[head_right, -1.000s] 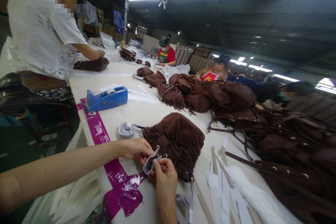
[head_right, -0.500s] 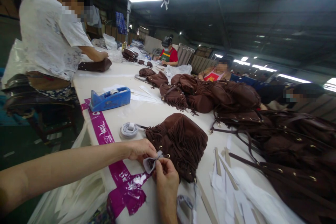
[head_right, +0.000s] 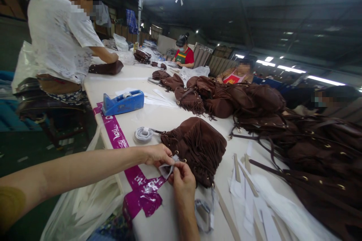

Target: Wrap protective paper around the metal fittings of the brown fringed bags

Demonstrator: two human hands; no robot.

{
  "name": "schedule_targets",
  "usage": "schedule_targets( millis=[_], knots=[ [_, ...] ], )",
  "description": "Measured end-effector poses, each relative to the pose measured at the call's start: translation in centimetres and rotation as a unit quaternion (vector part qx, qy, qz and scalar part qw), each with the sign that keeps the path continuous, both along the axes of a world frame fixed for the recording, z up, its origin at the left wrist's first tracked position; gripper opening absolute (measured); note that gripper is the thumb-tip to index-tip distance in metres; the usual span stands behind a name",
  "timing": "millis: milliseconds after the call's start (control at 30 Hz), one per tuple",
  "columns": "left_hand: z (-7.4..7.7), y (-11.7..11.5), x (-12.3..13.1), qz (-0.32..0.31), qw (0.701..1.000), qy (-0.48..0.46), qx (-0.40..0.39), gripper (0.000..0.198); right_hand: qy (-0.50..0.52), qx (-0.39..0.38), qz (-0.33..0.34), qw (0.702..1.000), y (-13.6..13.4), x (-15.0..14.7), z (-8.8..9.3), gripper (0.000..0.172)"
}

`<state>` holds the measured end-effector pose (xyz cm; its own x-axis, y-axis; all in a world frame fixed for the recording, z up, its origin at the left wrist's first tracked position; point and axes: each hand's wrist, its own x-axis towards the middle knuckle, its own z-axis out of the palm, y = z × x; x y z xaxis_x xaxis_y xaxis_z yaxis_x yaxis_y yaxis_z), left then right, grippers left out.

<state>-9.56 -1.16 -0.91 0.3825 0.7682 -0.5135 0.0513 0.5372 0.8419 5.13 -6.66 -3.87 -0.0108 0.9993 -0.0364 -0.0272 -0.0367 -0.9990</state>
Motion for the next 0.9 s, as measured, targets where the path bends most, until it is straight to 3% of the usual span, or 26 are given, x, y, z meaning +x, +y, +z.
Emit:
schedule_targets(
  millis=[233, 533, 767, 900],
  knots=[
    [-0.4, 0.0, 0.0, -0.004, 0.999, -0.028, -0.018, 0.026, 0.023, 0.007, -0.005, 1.000, 0.2, -0.4, 0.0, 0.033],
    [-0.2, -1.6, 0.6, 0.034, 0.998, -0.015, 0.049, 0.019, -0.015, 0.013, -0.011, 1.000, 0.4, -0.4, -0.1, 0.034],
    [0.1, -1.8, 0.7, 0.030, 0.997, -0.007, 0.069, 0.021, -0.027, -0.015, 0.008, 0.999, -0.1, -0.2, 1.0, 0.036],
    [0.1, -1.8, 0.7, 0.032, 0.997, 0.000, 0.064, 0.017, -0.096, 0.014, 0.009, 0.995, -0.4, -0.2, 1.8, 0.038]
  ],
)
